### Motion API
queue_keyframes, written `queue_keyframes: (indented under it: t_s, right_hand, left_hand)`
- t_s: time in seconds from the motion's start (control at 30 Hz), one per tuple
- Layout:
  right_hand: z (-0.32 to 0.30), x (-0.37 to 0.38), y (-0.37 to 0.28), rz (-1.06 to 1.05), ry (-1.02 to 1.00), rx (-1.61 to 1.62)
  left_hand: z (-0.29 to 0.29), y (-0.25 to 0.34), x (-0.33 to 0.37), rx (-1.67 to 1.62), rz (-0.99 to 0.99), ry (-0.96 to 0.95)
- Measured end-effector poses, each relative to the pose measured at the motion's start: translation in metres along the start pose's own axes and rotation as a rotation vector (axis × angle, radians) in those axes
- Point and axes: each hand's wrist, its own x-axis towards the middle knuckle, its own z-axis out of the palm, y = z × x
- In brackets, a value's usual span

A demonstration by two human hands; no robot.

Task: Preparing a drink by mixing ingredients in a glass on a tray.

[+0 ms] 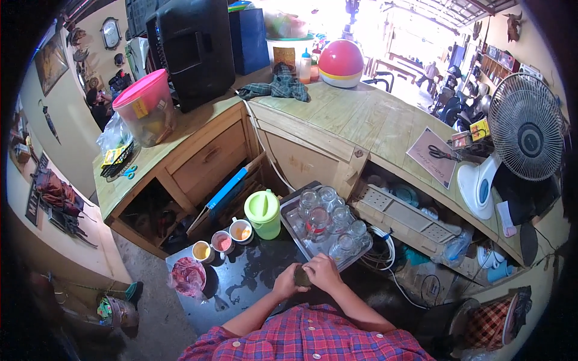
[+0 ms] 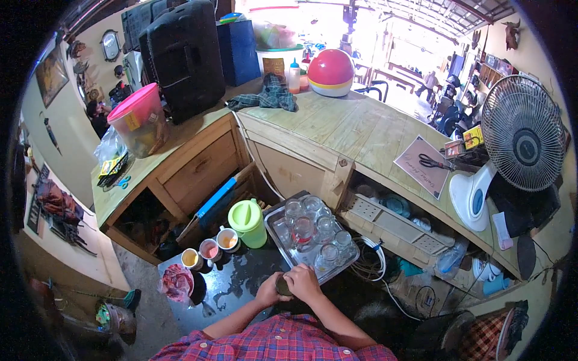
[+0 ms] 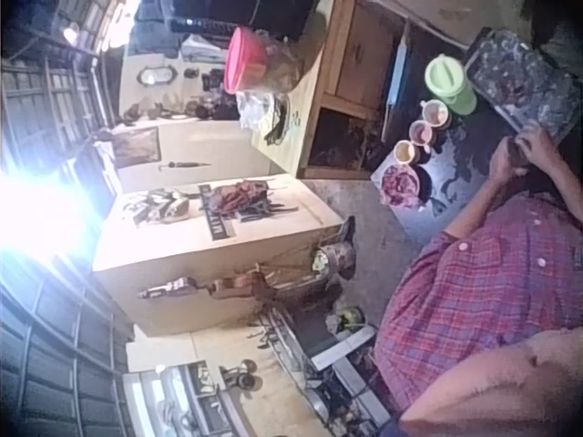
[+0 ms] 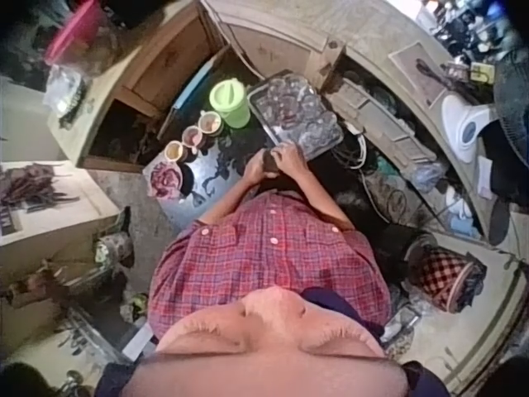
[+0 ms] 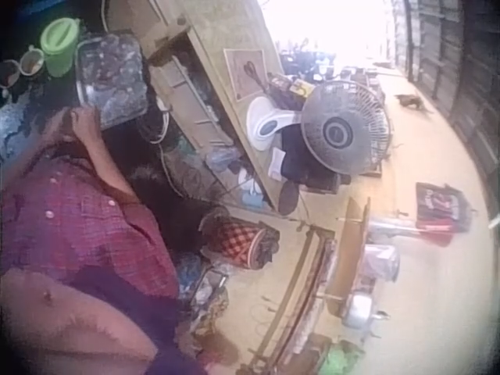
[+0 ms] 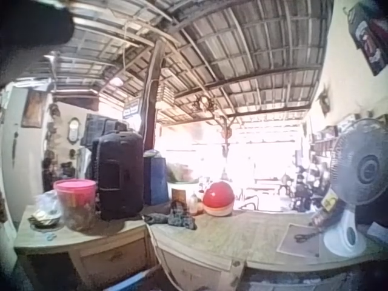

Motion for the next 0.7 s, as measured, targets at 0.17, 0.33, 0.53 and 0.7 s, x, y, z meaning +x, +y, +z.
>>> queue_keyframes:
  t_s: [0.17, 0.33, 0.53, 0.7]
  right_hand:
    - [0.002, -0.003, 0.004, -0.004, -0.048, -0.093]
    - [0.002, -0.004, 0.000, -0.003, 0.011, -0.169]
    - [-0.002, -0.002, -0.005, 0.009, -0.007, -0.069]
    - [0.002, -0.003, 0.000, 0.001, -0.007, 0.023]
  left_hand:
    - [0.002, -0.003, 0.001, 0.023, 0.014, 0.004]
    - [0.002, -0.002, 0.000, 0.005, -0.005, 0.016]
    - [0.001, -0.002, 0.000, 0.013, 0.011, 0.026]
    - [0.003, -0.001, 0.001, 0.002, -0.023, 0.012]
